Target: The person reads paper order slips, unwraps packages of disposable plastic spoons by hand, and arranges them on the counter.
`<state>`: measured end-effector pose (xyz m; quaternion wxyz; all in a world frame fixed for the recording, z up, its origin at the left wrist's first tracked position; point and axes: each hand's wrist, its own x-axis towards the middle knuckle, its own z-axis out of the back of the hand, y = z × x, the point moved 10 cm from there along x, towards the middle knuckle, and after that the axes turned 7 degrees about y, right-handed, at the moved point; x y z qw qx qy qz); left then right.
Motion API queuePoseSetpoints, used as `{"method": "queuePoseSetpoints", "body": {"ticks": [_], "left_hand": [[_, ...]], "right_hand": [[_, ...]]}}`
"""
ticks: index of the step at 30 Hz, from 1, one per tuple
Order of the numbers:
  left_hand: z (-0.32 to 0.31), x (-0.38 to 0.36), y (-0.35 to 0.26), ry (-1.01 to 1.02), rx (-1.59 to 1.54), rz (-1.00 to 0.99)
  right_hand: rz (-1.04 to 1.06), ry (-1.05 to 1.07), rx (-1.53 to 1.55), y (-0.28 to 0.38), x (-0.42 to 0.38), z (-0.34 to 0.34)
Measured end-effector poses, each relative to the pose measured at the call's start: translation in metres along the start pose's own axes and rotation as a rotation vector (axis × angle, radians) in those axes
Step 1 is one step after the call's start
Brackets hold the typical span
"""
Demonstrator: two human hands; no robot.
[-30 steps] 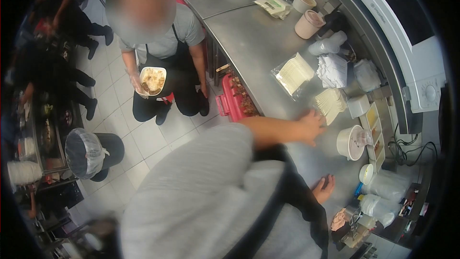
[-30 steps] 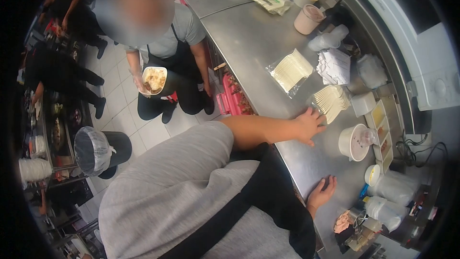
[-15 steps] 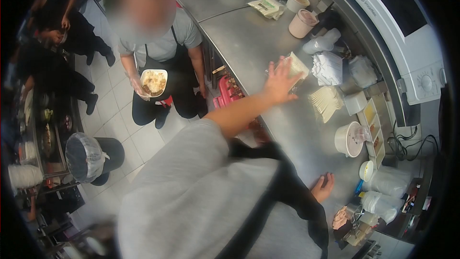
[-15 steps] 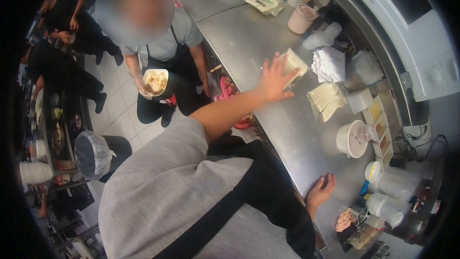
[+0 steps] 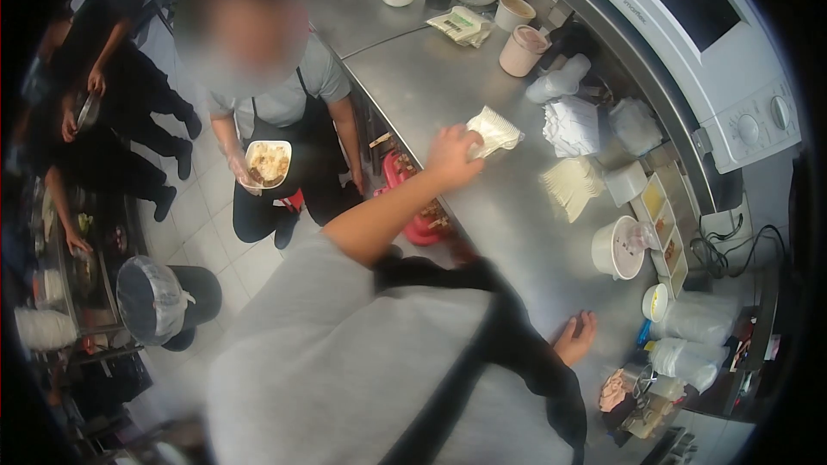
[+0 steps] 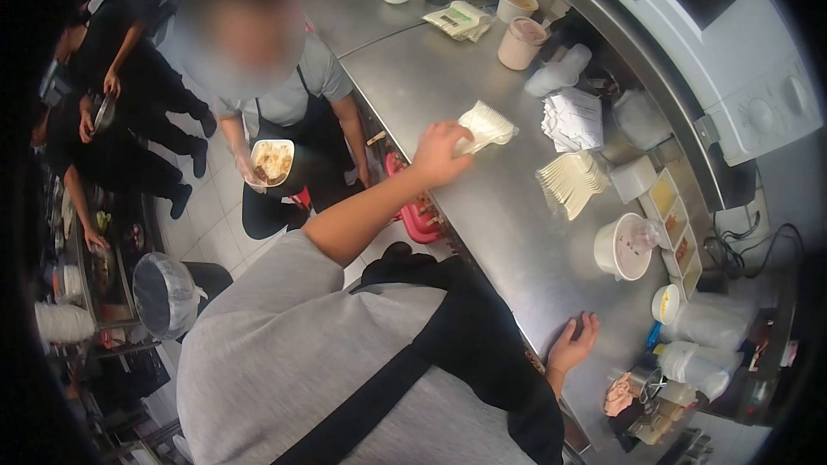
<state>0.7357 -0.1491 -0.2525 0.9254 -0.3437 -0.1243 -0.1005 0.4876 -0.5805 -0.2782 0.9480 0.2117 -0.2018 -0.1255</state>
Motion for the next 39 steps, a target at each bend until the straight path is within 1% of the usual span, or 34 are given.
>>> {"method": "queuePoseSetpoints", "body": {"ticks": [2, 3, 5, 6, 8, 9, 10, 12, 13, 14, 16, 17, 18, 19, 20, 21, 22, 24, 26, 27, 29, 30, 31, 32, 33, 34, 36, 37, 39], "left_hand": [[-0.012, -0.015, 0.012, 0.187, -0.548, 0.076], [-0.023, -0.024, 0.009, 0.285, -0.819, 0.115], [-0.031, -0.044, -0.021, 0.367, -1.140, 0.132], [-0.038, -0.056, -0.038, 0.413, -1.298, 0.141], [-0.063, -0.075, -0.077, 0.552, -1.357, 0.123], [-0.073, -0.085, -0.103, 0.636, -1.370, 0.082], [-0.083, -0.088, -0.129, 0.701, -1.247, -0.085], [-0.097, -0.096, -0.187, 0.721, -0.822, -0.490], [-0.108, -0.108, -0.213, 0.720, -0.649, -0.664], [-0.116, -0.123, -0.235, 0.694, -0.491, -0.857], [-0.139, -0.143, -0.259, 0.835, -0.434, -0.963], [-0.154, -0.145, -0.262, 0.899, -0.434, -0.980], [-0.180, -0.146, -0.252, 0.875, -0.402, -0.950], [-0.188, -0.142, -0.250, 0.856, -0.353, -0.938], [-0.182, -0.142, -0.255, 0.801, -0.329, -0.969], [-0.180, -0.144, -0.265, 0.838, -0.285, -0.998], [-0.180, -0.147, -0.273, 0.780, -0.254, -1.126], [-0.219, -0.141, -0.255, 1.082, -0.568, -0.606], [-0.221, -0.140, -0.275, 1.164, -0.721, -0.510], [-0.225, -0.133, -0.275, 1.182, -0.795, -0.439], [-0.241, -0.113, -0.279, 1.121, -0.787, -0.521], [-0.248, -0.106, -0.282, 1.083, -0.785, -0.557], [-0.236, -0.104, -0.295, 0.986, -0.612, -0.695], [-0.240, -0.100, -0.298, 0.918, -0.569, -0.795], [-0.249, -0.094, -0.294, 0.846, -0.525, -0.892], [-0.245, -0.094, -0.300, 0.772, -0.482, -0.983], [-0.264, -0.094, -0.297, 0.891, -0.361, -0.935], [-0.269, -0.096, -0.297, 0.944, -0.299, -0.907], [-0.269, -0.103, -0.304, 0.964, -0.337, -0.992]], "right_hand": [[-0.008, 0.001, -0.018, 0.000, 0.000, 0.001], [-0.006, 0.000, 0.000, 0.000, 0.000, 0.002], [-0.008, -0.004, 0.036, 0.002, -0.001, 0.003], [-0.060, 0.028, 0.114, -0.002, -0.001, 0.001], [-0.166, 0.080, 0.267, -0.008, 0.004, -0.001], [-0.305, 0.198, 0.661, -0.013, -0.002, -0.022], [-0.438, 0.284, 1.055, -0.003, -0.013, -0.041], [-0.395, 0.448, 1.466, 0.082, -0.015, -0.036], [-0.438, 0.405, 1.473, 0.067, -0.024, -0.053], [-0.516, 0.319, 1.657, 0.064, -0.031, -0.057], [-0.768, 0.119, 1.453, 0.048, -0.041, -0.038], [-0.685, 0.063, 1.475, 0.016, -0.052, -0.050], [-0.825, -0.044, 1.510, 0.019, -0.060, -0.031], [-0.815, -0.086, 1.461, -0.006, -0.069, -0.043], [-0.707, -0.180, 1.538, -0.013, -0.072, -0.044], [-0.763, -0.168, 1.527, -0.004, -0.080, -0.030], [-0.771, -0.173, 1.611, 0.003, -0.080, -0.027], [-0.573, -0.299, 1.624, -0.013, -0.074, -0.036], [-0.512, -0.275, 1.689, -0.014, -0.069, -0.032], [-0.651, -0.296, 1.572, -0.021, -0.077, -0.027], [-0.921, -0.325, 1.333, -0.032, -0.090, -0.011], [-0.911, -0.409, 1.090, -0.043, -0.095, 0.008], [-0.898, -0.484, 0.846, -0.050, -0.101, 0.024], [-0.884, -0.549, 0.601, -0.047, -0.106, 0.047], [-0.786, -0.633, 0.641, -0.042, -0.107, 0.057], [-0.689, -0.561, 0.502, -0.036, -0.098, 0.064], [-0.494, -0.403, 0.223, -0.020, -0.081, 0.069], [-0.396, -0.310, 0.141, -0.011, -0.070, 0.064], [-0.200, -0.127, -0.028, 0.008, -0.050, 0.047]]}}
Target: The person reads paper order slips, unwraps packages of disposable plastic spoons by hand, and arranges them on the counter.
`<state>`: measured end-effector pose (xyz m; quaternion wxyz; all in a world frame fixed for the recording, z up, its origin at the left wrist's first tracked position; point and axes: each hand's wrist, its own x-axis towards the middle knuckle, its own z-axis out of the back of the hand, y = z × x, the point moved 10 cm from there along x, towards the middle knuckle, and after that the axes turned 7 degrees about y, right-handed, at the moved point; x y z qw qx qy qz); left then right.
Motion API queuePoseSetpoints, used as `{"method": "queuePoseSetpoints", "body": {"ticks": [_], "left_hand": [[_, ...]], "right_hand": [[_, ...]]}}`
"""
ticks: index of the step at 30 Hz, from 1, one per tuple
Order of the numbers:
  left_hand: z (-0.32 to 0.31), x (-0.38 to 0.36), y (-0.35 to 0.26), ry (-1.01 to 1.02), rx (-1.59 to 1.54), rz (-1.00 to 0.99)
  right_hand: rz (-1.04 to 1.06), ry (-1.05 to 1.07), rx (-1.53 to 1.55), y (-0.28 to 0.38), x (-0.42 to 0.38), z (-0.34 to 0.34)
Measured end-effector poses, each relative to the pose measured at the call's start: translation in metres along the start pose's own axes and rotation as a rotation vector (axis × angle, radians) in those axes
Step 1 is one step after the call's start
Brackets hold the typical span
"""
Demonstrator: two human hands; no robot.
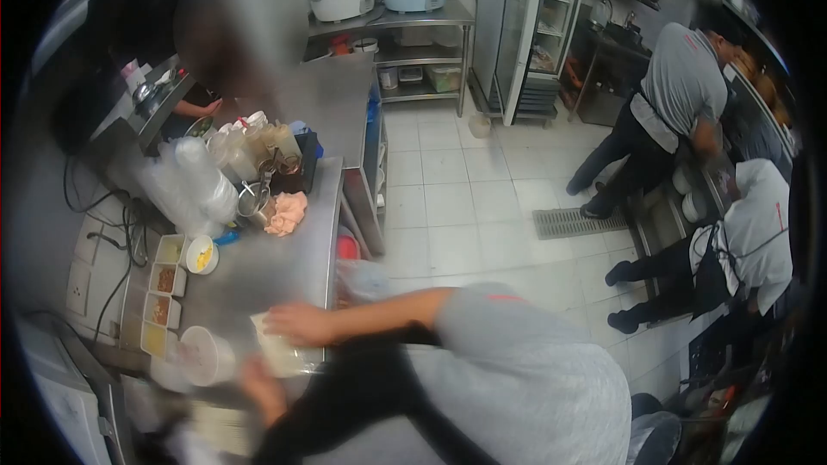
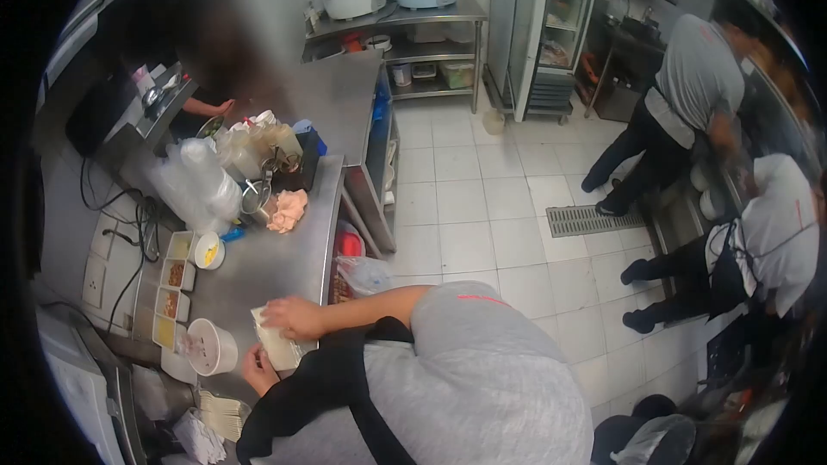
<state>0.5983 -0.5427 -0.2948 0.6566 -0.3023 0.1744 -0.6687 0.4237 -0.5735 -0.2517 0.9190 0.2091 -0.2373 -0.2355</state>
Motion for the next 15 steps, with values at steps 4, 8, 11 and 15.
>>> {"method": "queuePoseSetpoints", "body": {"ticks": [4, 8, 11, 15], "left_hand": [[0.004, -0.001, -0.013, -0.034, -0.006, -0.021], [0.010, -0.008, 0.000, -0.070, -0.133, 0.094], [0.011, -0.011, -0.002, -0.100, -0.153, 0.068], [0.008, -0.008, -0.016, -0.071, 0.133, -0.120]], "right_hand": [[0.144, 0.099, -0.234, 0.007, -0.002, -0.026], [0.201, 0.078, -0.290, 0.013, -0.007, -0.026], [0.166, 0.165, -0.268, 0.022, -0.008, -0.024], [0.096, 0.304, -0.210, 0.032, -0.008, -0.020]]}}
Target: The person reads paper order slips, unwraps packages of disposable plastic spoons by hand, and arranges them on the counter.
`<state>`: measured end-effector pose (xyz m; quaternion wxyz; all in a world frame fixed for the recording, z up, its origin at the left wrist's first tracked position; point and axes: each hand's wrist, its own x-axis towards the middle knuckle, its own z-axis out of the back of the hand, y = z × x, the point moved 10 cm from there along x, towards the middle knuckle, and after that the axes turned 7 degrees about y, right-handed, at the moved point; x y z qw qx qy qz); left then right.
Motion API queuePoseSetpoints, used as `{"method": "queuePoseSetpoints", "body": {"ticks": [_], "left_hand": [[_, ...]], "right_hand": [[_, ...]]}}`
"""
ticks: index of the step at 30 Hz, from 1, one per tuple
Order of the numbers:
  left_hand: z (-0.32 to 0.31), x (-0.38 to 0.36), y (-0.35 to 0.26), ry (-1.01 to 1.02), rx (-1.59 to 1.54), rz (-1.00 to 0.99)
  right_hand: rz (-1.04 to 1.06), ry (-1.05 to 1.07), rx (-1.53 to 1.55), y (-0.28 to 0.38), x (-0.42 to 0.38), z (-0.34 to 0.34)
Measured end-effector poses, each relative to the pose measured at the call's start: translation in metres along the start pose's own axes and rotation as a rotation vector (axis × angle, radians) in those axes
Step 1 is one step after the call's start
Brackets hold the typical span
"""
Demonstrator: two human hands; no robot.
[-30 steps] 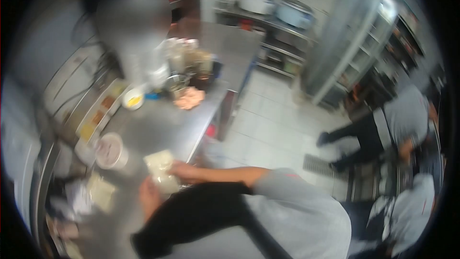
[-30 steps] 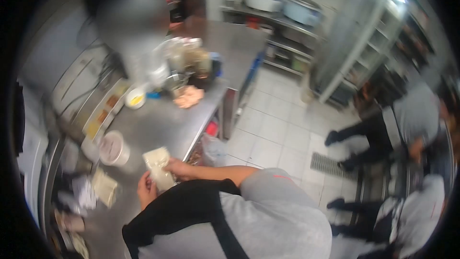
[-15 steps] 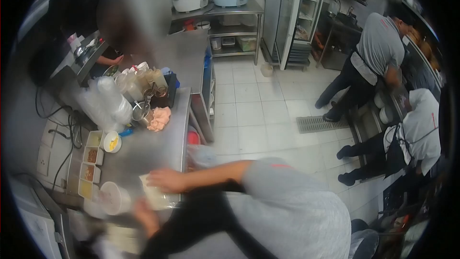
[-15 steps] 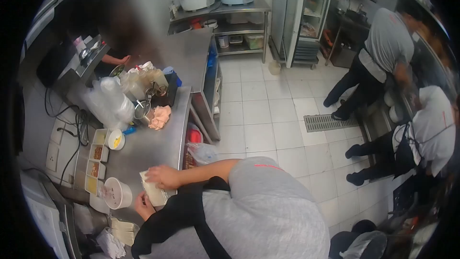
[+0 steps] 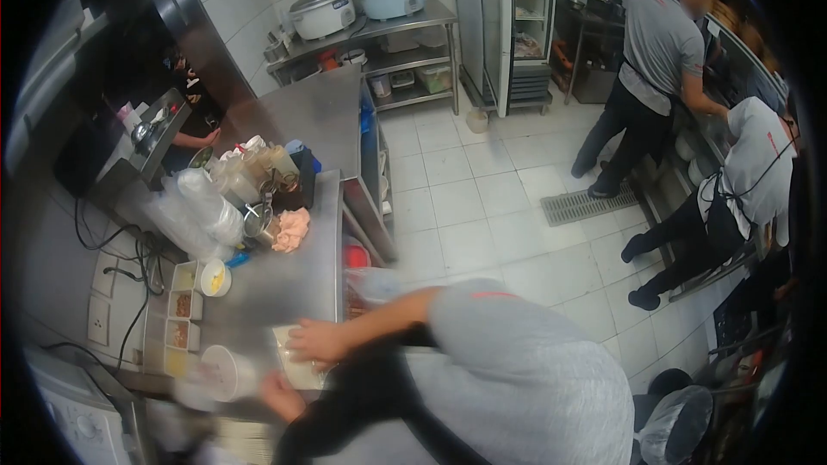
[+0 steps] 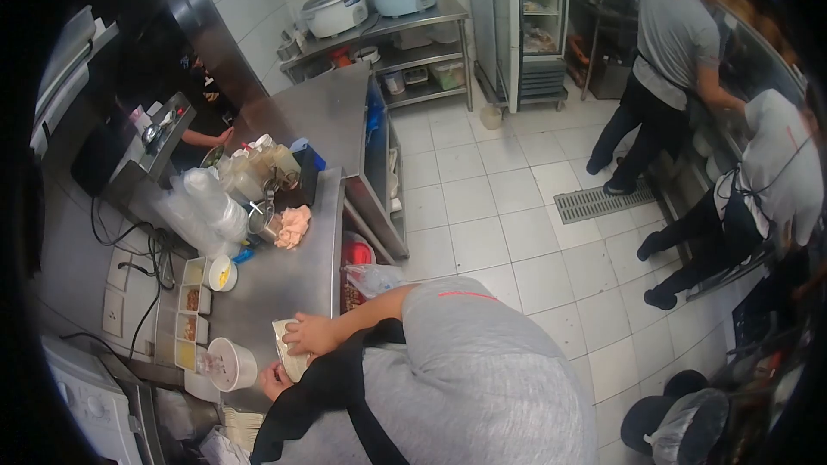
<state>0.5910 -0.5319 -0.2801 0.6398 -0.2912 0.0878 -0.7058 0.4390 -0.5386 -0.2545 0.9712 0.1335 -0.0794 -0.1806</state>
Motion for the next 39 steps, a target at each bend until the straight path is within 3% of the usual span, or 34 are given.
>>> {"method": "queuePoseSetpoints", "body": {"ticks": [1, 4, 10, 12, 14, 16, 19, 25, 31, 34, 36, 39], "left_hand": [[0.004, -0.001, -0.006, -0.029, 0.018, -0.035], [0.012, 0.000, -0.017, -0.107, 0.041, -0.098], [0.014, 0.003, -0.002, -0.149, 0.105, 0.004], [-0.011, 0.003, 0.009, -0.097, -0.359, -0.048], [-0.020, 0.004, -0.025, 0.016, -0.304, -0.244], [-0.026, -0.018, -0.079, 0.167, 0.292, -0.576], [-0.027, -0.019, -0.075, 0.088, 0.394, -0.585], [-0.021, -0.009, -0.039, 0.038, 0.253, -0.536], [-0.014, -0.015, -0.049, -0.071, 0.150, -0.449], [-0.024, -0.019, -0.042, -0.054, 0.120, -0.655], [-0.022, -0.010, -0.047, 0.050, 0.185, -0.379], [-0.026, -0.007, -0.036, 0.145, 0.299, -0.209]], "right_hand": [[-0.008, 0.021, 0.009, -0.002, 0.000, -0.003], [0.067, -0.224, -0.163, 0.009, -0.009, 0.009], [-0.024, -0.256, -0.104, 0.003, -0.039, 0.005], [-0.055, -0.309, -0.091, -0.002, -0.052, 0.008], [-0.087, -0.332, -0.088, -0.006, -0.064, 0.011], [-0.118, -0.329, -0.089, -0.008, -0.072, 0.012], [-0.178, -0.218, -0.149, -0.015, -0.077, 0.001], [-0.200, 0.071, 0.018, -0.027, -0.080, -0.033], [-0.215, 0.041, -0.062, -0.023, -0.088, -0.032], [-0.200, 0.059, -0.089, -0.022, -0.091, -0.033], [-0.204, 0.061, -0.085, -0.021, -0.094, -0.031], [-0.208, 0.063, -0.075, -0.022, -0.093, -0.034]]}}
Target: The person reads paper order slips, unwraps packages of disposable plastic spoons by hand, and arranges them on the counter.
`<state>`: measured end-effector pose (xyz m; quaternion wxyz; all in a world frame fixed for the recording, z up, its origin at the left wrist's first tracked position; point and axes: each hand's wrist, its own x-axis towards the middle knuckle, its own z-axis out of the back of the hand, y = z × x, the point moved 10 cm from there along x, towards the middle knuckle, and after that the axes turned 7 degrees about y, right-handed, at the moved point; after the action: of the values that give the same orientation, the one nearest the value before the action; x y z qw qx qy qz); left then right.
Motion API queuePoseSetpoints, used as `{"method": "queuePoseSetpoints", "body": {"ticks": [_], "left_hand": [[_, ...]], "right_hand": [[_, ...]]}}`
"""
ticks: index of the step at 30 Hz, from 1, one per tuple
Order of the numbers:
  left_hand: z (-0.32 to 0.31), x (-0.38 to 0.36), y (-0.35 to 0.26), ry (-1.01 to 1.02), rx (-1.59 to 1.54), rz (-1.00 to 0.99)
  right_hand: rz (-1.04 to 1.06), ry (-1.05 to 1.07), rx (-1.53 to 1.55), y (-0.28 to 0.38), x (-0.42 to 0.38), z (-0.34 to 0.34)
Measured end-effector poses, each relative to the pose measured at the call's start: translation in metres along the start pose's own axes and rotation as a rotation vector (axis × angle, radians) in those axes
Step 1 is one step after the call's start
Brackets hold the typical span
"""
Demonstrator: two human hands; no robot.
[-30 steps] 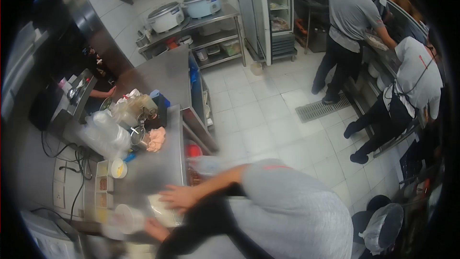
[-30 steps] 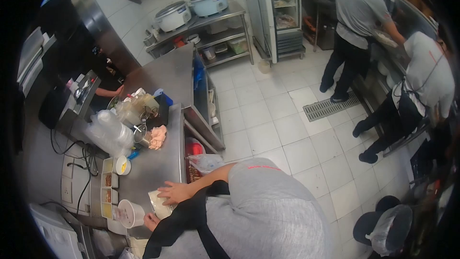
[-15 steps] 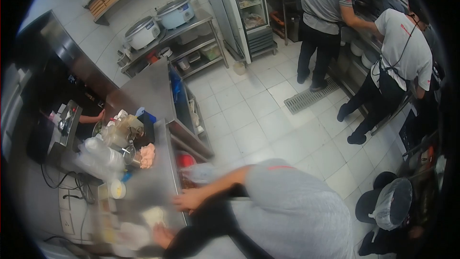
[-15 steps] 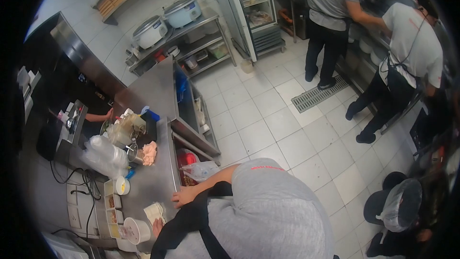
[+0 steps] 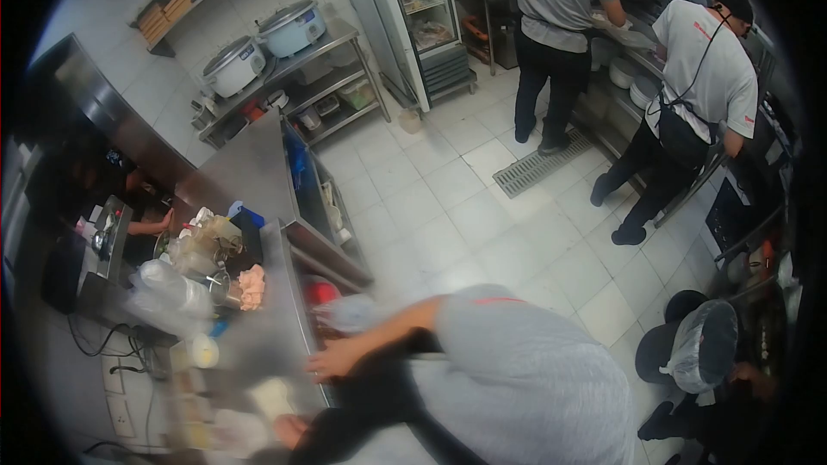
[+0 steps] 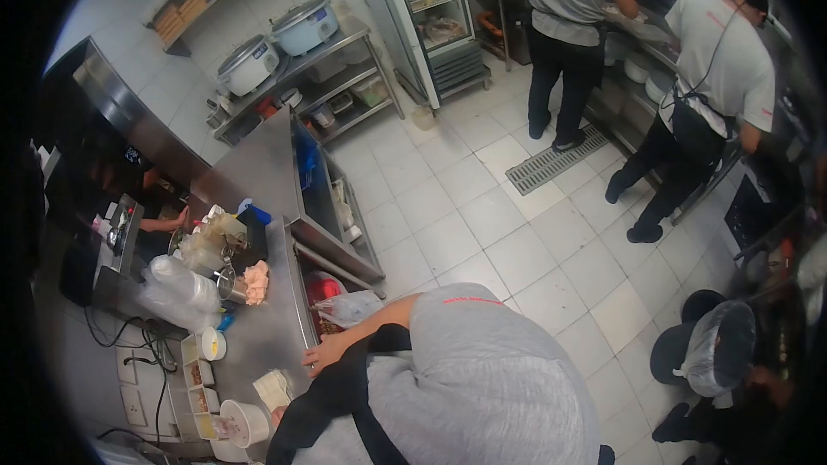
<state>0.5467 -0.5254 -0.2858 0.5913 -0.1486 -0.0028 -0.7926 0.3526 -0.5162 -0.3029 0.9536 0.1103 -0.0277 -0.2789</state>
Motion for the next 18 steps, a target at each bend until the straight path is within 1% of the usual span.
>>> {"method": "queuePoseSetpoints", "body": {"ticks": [2, 3, 5, 7, 9, 11, 13, 16, 18], "left_hand": [[0.004, 0.000, -0.002, -0.088, -0.004, -0.118], [0.009, -0.001, -0.009, -0.204, -0.045, -0.250], [0.017, -0.006, -0.020, -0.311, -0.069, -0.378], [0.016, -0.007, -0.019, -0.289, -0.033, -0.372], [0.012, -0.002, -0.013, -0.223, -0.082, -0.271], [0.011, -0.002, -0.012, -0.211, -0.095, -0.245], [0.012, -0.007, -0.014, -0.259, -0.072, -0.283], [0.004, -0.014, -0.010, -0.348, 0.030, -0.439], [0.002, -0.014, -0.001, -0.361, -0.054, -0.389]], "right_hand": [[0.000, 0.009, 0.038, -0.006, 0.006, -0.009], [0.000, 0.017, 0.073, -0.009, 0.008, -0.013], [-0.001, 0.027, 0.108, -0.012, 0.010, -0.016], [-0.003, 0.029, 0.114, -0.013, 0.012, -0.020], [0.001, 0.031, 0.116, -0.015, 0.014, -0.022], [-0.004, 0.037, 0.091, -0.011, 0.010, -0.017], [-0.010, 0.053, 0.034, -0.008, 0.008, -0.012], [-0.002, 0.058, 0.073, -0.008, 0.006, -0.013], [0.001, 0.056, 0.070, -0.008, 0.005, -0.013]]}}
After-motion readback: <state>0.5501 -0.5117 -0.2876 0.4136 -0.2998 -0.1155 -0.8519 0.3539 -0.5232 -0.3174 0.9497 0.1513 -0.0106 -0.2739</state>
